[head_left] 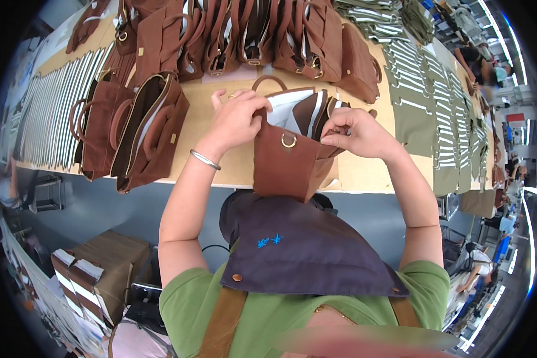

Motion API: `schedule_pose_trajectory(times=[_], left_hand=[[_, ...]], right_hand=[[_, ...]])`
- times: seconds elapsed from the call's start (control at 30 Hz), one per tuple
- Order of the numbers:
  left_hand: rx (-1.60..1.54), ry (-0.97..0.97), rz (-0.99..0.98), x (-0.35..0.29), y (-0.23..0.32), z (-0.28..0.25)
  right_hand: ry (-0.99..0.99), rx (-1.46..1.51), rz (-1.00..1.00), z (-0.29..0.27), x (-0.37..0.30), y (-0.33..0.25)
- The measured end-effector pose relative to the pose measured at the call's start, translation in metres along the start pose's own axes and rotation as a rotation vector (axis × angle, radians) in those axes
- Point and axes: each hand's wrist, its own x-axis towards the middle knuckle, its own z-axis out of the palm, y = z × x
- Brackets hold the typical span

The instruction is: Inspecting and assembling brown leather handbags at a production table.

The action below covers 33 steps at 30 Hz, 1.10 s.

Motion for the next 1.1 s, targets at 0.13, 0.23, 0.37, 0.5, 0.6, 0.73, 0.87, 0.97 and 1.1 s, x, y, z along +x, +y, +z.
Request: schedule_pose_trajectory(times=[0.13,0.23,0.37,0.5,0.6,0.73,0.87,0.97,1.1], left_hand=[[-0.096,-0.079,0.085,0.006,0.013,-0.03],[-0.11,-0.114,0.222,-0.002,0.031,-0.038],[-0.184,-0.445,0.271,0.005,0.036,-0.039],[-0.457,-0.773,-0.142,0.063,0.028,-0.026],[-0.065,-0.611,0.213,0.09,0.029,0.03],[0.28,-1.129,0.166,0.099,0.068,0.058],[0.36,-1.26,0.148,0.095,0.063,0.064],[0.443,-1.331,0.122,0.096,0.062,0.072],[0.531,-1.272,0.027,0.104,0.065,0.074]], right_hand=[[0.107,-0.067,-0.151,-0.03,-0.008,0.02],[0.046,-0.055,-0.163,-0.049,-0.009,0.035],[0.012,-0.043,-0.101,-0.033,-0.012,0.044],[-0.022,-0.034,-0.106,-0.03,-0.008,0.032],[-0.079,-0.085,-0.186,-0.026,0.001,0.027],[-0.101,-0.131,-0.206,-0.024,0.002,0.026],[0.011,-0.153,-0.072,-0.026,-0.012,0.039],[0.084,-0.209,-0.135,-0.026,-0.016,0.045],[0.143,-0.19,-0.14,-0.02,-0.017,0.048]])
